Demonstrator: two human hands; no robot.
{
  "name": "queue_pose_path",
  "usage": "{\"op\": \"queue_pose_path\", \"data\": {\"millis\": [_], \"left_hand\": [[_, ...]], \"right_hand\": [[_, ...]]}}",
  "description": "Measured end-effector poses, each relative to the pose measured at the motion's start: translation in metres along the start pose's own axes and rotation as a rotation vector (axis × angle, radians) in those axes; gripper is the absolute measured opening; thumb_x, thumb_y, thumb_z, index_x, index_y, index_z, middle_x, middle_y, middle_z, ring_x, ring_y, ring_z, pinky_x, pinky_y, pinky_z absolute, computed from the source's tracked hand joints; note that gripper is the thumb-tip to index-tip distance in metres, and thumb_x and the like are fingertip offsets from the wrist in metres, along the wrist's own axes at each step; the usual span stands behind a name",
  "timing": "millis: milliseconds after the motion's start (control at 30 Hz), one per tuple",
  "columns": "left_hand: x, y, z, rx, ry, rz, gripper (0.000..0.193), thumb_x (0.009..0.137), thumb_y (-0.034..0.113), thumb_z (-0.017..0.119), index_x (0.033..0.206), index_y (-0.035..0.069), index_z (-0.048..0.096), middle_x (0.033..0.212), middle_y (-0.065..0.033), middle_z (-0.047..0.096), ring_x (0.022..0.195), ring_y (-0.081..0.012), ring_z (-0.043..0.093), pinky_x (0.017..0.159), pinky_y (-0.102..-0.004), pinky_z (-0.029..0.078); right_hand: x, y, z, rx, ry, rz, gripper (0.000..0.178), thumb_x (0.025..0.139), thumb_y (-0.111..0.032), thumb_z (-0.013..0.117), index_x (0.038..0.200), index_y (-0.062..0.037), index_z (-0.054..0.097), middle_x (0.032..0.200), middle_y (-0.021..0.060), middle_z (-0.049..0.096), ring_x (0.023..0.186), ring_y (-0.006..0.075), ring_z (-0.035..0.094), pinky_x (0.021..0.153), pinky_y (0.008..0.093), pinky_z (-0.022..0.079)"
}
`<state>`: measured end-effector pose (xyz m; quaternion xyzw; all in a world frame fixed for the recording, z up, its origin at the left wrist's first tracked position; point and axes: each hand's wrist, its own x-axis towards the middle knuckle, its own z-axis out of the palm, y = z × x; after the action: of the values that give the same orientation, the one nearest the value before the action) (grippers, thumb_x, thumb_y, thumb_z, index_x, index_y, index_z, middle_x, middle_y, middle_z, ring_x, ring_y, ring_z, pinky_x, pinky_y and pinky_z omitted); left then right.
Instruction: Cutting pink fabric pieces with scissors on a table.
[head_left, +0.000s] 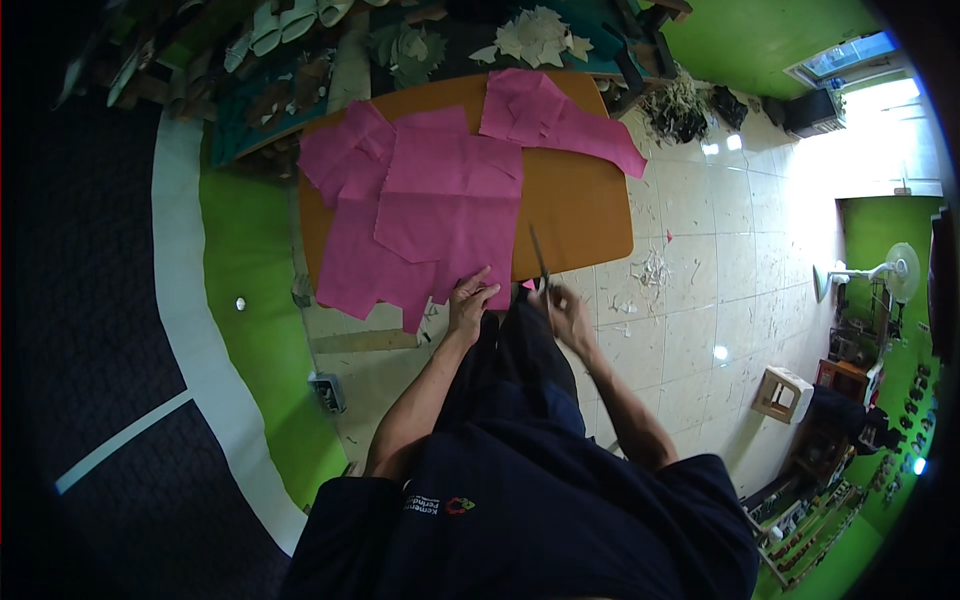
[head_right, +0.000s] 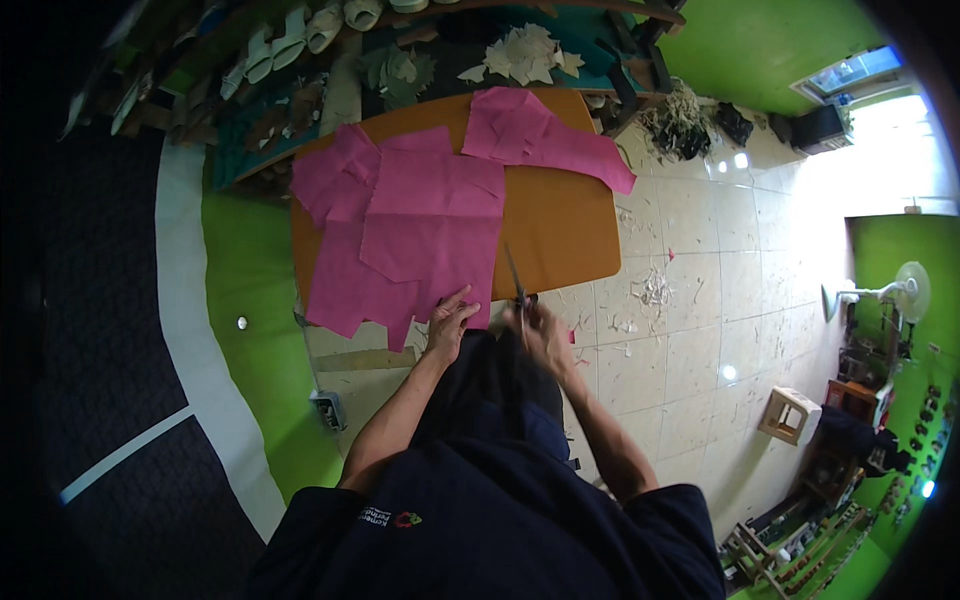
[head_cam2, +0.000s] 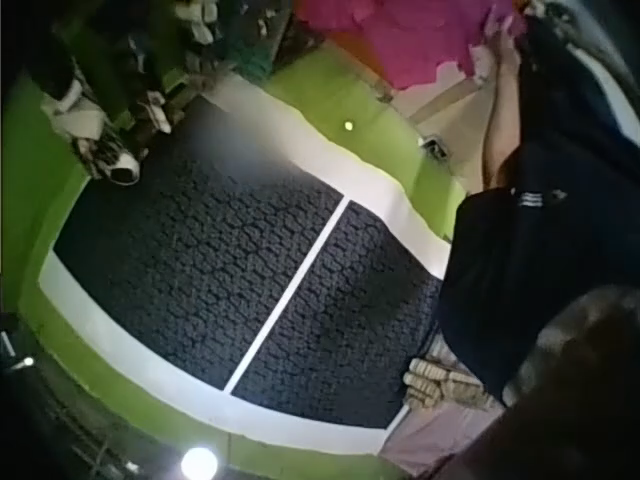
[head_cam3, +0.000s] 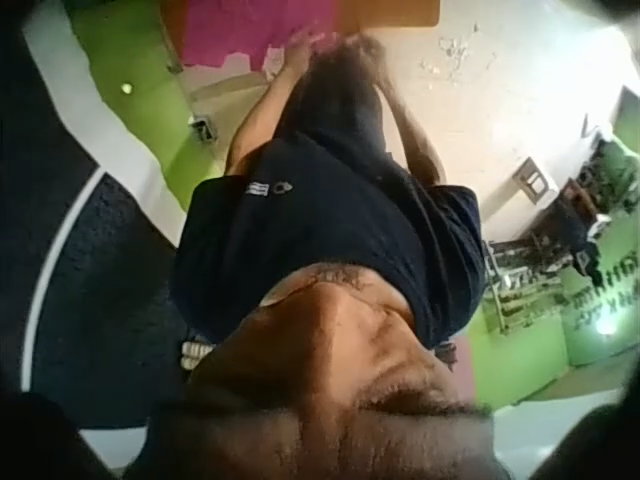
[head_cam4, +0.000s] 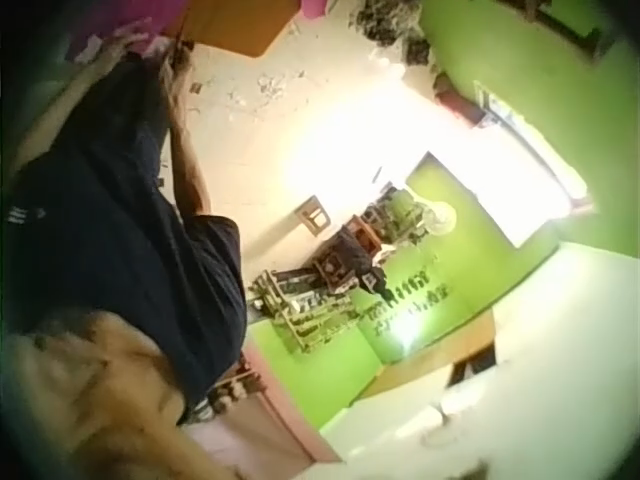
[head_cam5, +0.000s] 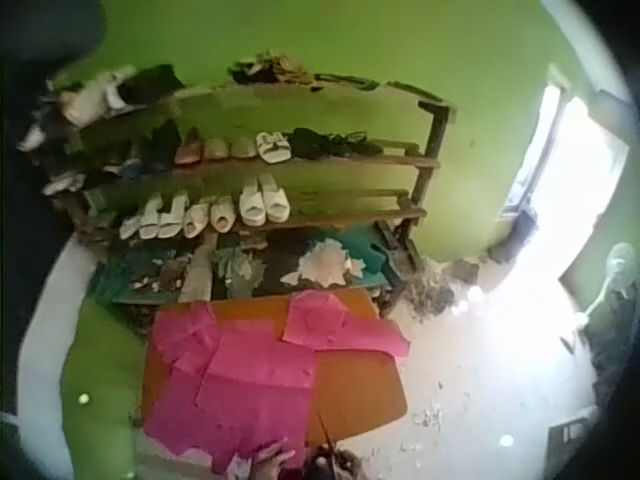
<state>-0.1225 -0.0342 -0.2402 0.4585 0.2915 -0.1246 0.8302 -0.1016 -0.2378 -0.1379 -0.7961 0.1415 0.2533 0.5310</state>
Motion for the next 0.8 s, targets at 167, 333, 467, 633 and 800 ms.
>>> {"op": "queue_pose_path", "data": {"millis": [167, 333, 467, 633, 800], "left_hand": [[-0.008, 0.008, 0.012, 0.101, 0.072, -0.093, 0.053, 0.077, 0.005, 0.082, 0.128, 0.01, 0.067, 0.105, 0.0041, 0.068, 0.084, -0.006, 0.061, 0.065, -0.0197, 0.042], [-0.003, -0.001, 0.016, 0.025, -0.016, -0.07, 0.049, 0.08, -0.004, 0.076, 0.126, 0.011, 0.069, 0.104, 0.005, 0.066, 0.086, -0.0046, 0.064, 0.072, -0.0172, 0.05], [-0.006, 0.0, 0.016, 0.034, -0.043, -0.05, 0.049, 0.08, -0.004, 0.075, 0.127, 0.012, 0.069, 0.107, 0.0045, 0.067, 0.087, -0.0049, 0.063, 0.074, -0.0179, 0.051], [-0.004, 0.002, 0.014, 0.048, -0.094, -0.055, 0.05, 0.081, -0.004, 0.073, 0.128, 0.009, 0.067, 0.1, 0.0032, 0.069, 0.084, -0.0055, 0.065, 0.076, -0.019, 0.052], [-0.008, 0.013, 0.021, 0.032, -0.149, -0.123, 0.056, 0.083, -0.007, 0.07, 0.135, 0.01, 0.061, 0.101, 0.0035, 0.068, 0.088, -0.0069, 0.066, 0.082, -0.0215, 0.055]], "right_hand": [[-0.06, 0.023, 0.022, -0.057, -0.149, 0.238, 0.067, 0.091, -0.062, 0.061, 0.085, 0.0046, 0.061, 0.071, 0.0156, 0.06, 0.065, 0.0228, 0.06, 0.063, 0.04, 0.047], [-0.058, 0.038, 0.038, -0.094, -0.161, 0.188, 0.076, 0.093, -0.069, 0.05, 0.086, 0.0059, 0.06, 0.072, 0.0233, 0.059, 0.071, 0.0347, 0.061, 0.071, 0.0456, 0.046], [-0.056, 0.039, 0.04, -0.089, -0.183, 0.203, 0.079, 0.093, -0.071, 0.047, 0.087, 0.006, 0.06, 0.073, 0.0243, 0.059, 0.072, 0.0371, 0.061, 0.071, 0.0463, 0.046], [-0.06, 0.035, 0.038, -0.125, -0.181, 0.223, 0.078, 0.093, -0.07, 0.047, 0.086, 0.0058, 0.059, 0.072, 0.025, 0.059, 0.071, 0.0383, 0.061, 0.071, 0.0474, 0.046], [-0.063, 0.041, 0.038, -0.122, -0.163, 0.146, 0.076, 0.094, -0.068, 0.048, 0.082, 0.0057, 0.057, 0.072, 0.0269, 0.059, 0.072, 0.044, 0.06, 0.071, 0.0496, 0.046]]}}
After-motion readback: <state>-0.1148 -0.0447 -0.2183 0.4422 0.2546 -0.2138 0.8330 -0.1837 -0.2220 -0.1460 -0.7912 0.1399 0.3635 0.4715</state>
